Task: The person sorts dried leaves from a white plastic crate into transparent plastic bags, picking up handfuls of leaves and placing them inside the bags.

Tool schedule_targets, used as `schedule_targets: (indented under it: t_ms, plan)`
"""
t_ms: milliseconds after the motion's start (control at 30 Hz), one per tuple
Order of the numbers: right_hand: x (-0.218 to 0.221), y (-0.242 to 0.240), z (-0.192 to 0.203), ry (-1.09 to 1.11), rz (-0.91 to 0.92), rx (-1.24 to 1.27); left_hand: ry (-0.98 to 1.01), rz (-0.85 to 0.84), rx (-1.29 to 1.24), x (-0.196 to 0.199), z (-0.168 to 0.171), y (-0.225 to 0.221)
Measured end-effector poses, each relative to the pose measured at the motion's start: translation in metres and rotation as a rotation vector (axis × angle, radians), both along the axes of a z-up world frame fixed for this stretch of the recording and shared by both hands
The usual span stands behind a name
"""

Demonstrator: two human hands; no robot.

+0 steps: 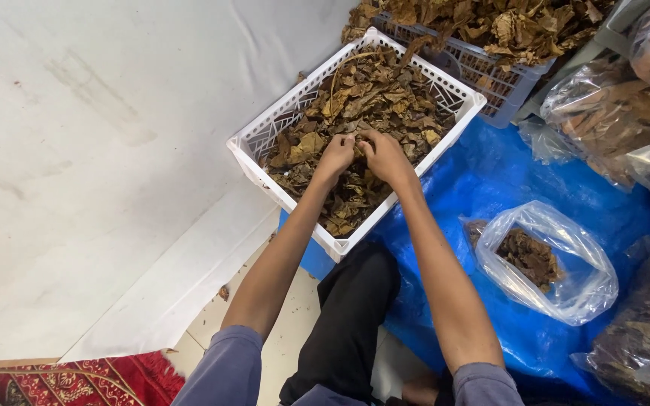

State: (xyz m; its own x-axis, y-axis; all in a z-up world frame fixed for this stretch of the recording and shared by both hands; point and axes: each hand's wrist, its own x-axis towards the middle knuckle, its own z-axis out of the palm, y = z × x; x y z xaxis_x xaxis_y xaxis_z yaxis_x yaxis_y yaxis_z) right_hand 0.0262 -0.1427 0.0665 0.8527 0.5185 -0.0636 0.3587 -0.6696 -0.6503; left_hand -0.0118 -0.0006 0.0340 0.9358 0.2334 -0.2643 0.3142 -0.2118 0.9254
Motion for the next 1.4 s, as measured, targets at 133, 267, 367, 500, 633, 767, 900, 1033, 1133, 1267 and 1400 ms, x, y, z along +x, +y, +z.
schedule_targets:
  t_ms: [133, 267, 367, 500, 633, 767, 900, 1033, 1133, 1267, 1400]
  plan:
    - [-0.017, -0.007, 0.026, 0.036, 0.015, 0.068, 0.005, 0.018, -0.057, 0.038, -0.046, 0.014]
    - [-0.026, -0.006, 0.039, 0.095, 0.035, 0.116, 0.025, 0.063, -0.113, 0.031, -0.034, 0.011]
    - [-0.029, -0.003, 0.048, 0.114, 0.017, 0.152, 0.1, 0.09, -0.198, 0.043, -0.044, 0.016]
    - [-0.005, 0.004, 0.008, 0.173, -0.068, 0.293, 0.14, 0.14, -0.337, -0.003, 0.031, -0.011]
    - [-0.009, 0.019, -0.005, 0.191, -0.133, 0.362, 0.195, 0.231, -0.41, 0.015, 0.013, -0.001]
    - [-0.019, 0.034, -0.003, 0.159, -0.117, 0.544, 0.075, 0.413, -0.641, 0.012, 0.013, 0.004]
    - [-0.02, 0.038, 0.009, 0.09, -0.03, 0.688, 0.064, 0.346, -0.664, -0.006, 0.049, -0.003]
    - [-0.02, 0.03, 0.019, 0.078, -0.054, 0.766, 0.091, 0.339, -0.619, 0.016, -0.003, 0.016]
    - [-0.014, 0.022, 0.011, -0.079, -0.23, 0.746, 0.106, 0.309, -0.6, 0.014, -0.001, 0.013]
    - [0.001, 0.02, -0.025, -0.005, -0.31, 0.285, 0.135, 0.316, -0.584, 0.036, -0.035, 0.02]
    - [-0.006, 0.024, -0.023, 0.084, -0.127, 0.237, 0.167, 0.431, -0.584, 0.031, -0.034, 0.016]
